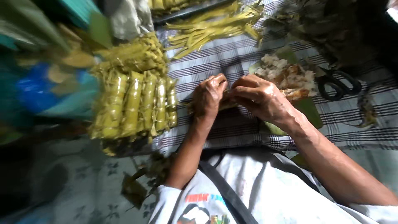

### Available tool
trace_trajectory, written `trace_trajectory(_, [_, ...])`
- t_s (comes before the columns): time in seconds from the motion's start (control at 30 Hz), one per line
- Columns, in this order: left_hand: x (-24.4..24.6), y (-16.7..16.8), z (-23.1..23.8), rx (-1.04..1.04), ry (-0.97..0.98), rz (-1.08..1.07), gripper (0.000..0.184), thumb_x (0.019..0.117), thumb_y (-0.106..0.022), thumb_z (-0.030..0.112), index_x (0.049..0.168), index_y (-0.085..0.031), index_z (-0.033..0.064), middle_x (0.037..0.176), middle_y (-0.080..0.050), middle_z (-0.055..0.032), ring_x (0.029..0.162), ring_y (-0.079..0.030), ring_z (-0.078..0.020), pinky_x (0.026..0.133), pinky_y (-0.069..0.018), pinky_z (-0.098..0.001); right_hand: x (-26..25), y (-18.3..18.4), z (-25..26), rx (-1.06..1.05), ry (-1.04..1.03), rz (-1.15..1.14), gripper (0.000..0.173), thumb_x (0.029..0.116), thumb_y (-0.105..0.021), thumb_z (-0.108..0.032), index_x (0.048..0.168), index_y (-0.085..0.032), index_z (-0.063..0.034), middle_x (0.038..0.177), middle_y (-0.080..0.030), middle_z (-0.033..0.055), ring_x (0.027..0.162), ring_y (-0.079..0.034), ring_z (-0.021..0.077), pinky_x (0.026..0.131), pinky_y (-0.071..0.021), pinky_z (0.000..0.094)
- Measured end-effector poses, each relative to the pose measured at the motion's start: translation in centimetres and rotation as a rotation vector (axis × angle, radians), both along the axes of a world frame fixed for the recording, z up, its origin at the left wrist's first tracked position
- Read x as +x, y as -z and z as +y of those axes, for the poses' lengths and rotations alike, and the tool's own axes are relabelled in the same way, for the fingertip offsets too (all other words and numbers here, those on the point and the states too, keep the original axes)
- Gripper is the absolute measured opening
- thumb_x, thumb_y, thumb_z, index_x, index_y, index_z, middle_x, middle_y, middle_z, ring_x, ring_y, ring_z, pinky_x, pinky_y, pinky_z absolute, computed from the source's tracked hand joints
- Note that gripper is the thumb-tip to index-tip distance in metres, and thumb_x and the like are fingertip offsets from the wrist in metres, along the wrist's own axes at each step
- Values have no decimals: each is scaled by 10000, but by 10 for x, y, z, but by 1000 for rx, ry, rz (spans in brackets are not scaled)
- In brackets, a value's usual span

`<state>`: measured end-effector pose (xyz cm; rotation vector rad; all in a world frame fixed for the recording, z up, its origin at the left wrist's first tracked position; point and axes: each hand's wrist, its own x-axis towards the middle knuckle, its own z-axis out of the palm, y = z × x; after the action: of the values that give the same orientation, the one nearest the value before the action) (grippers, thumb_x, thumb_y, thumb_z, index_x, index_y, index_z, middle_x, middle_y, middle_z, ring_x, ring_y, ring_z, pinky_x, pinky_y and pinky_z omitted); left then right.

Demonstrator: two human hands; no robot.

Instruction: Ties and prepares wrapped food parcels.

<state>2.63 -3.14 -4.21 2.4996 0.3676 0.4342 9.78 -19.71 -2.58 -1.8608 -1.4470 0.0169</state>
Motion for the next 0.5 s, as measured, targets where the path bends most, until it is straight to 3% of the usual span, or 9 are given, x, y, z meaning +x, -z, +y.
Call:
trace_trajectory(0.2, [-1,-1,1,-118,53,-48,94,962,-674,98,985,-753,52,994,-685,-128,916,-673,-243,823,-541,-412,-5,4,-7,40,38,20,160,951,-627,-68,1007,-775,-48,1059,-728,118,1008,-685,253,898,-556,371])
trace_trajectory(0.27, [2,2,-1,-151,41,-124,102,942,-686,105,949,-774,55,923,-713,-102,874,-685,-204,807,-535,-376,-2,8,0,89,96,43,131,931,-660,-35,1006,-766,-20,1010,-735,129,951,-698,257,869,-563,377])
trace_trajectory(0.4, [-12,-2,-11,19,20,-211,63,940,-698,50,955,-748,15,958,-707,-151,857,-698,-259,758,-562,-391,0,16,8,118,148,33,125,925,-665,-19,1005,-760,-20,983,-717,135,936,-685,272,848,-553,399])
trace_trajectory(0.5, [-20,-3,-15,202,-8,-240,53,908,-692,31,929,-741,33,930,-694,-134,827,-696,-261,684,-560,-378,6,20,12,89,169,57,113,932,-664,-31,980,-767,-25,932,-724,133,902,-701,281,828,-568,398])
